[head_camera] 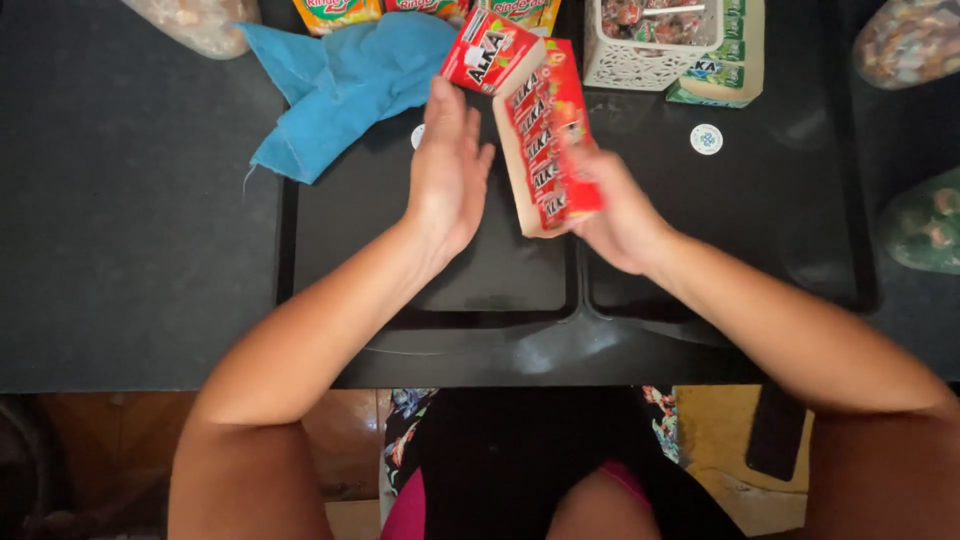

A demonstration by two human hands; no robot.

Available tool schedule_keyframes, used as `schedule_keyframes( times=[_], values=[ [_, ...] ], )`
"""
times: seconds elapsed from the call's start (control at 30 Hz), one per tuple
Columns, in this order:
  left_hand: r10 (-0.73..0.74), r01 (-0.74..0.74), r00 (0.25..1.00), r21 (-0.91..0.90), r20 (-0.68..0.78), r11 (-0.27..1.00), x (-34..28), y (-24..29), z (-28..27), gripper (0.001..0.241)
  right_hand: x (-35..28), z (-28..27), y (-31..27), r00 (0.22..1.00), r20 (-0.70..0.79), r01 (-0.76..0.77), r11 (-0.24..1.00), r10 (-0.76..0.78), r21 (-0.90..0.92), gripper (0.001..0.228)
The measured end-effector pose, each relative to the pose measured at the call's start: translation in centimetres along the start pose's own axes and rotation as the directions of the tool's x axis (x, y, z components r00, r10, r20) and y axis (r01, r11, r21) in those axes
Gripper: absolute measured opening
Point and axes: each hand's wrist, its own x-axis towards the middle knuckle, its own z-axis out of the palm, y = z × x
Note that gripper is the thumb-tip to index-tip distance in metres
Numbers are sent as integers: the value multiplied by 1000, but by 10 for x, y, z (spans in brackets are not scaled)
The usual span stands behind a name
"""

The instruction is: Cleaning and organizing a checkout counter by picking up loose candies, wiping down containers with a cloth, and neatly arranging product boxes on a tray.

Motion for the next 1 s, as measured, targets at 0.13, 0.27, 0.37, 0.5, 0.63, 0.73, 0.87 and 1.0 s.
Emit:
schedule_keyframes(
  times=[0.13,0.27,0.37,0.5,0.63,0.73,0.87,1.0],
  values=[
    [-103,99,994,-100,-39,990,4,4,-2,107,15,6,-7,984,20,163,849,-176,-503,81],
    [-107,111,994,-148,34,983,10,4,-7,73,0,32,-25,999,36,43,510,-25,-859,81],
    [-218,201,965,-120,-146,972,1,14,-1,67,-7,47,-29,1000,-15,-14,301,-1,-953,81],
    [-25,15,986,-61,-165,998,13,-2,-24,54,-7,50,-30,997,7,16,106,-76,-994,80],
    [-114,158,965,178,-235,971,-1,18,-18,70,-10,52,-49,997,-39,-33,99,-60,-995,77],
    [-69,113,987,329,-142,938,-2,17,-27,61,-9,39,-55,991,-6,6,83,-132,-997,74],
    [279,-278,955,658,106,700,-1,13,-44,45,5,5,-50,953,150,268,502,-263,-822,70],
    [357,-716,687,675,633,180,-19,21,-26,25,6,-8,-52,997,79,25,994,-17,-106,58]
  ],
)
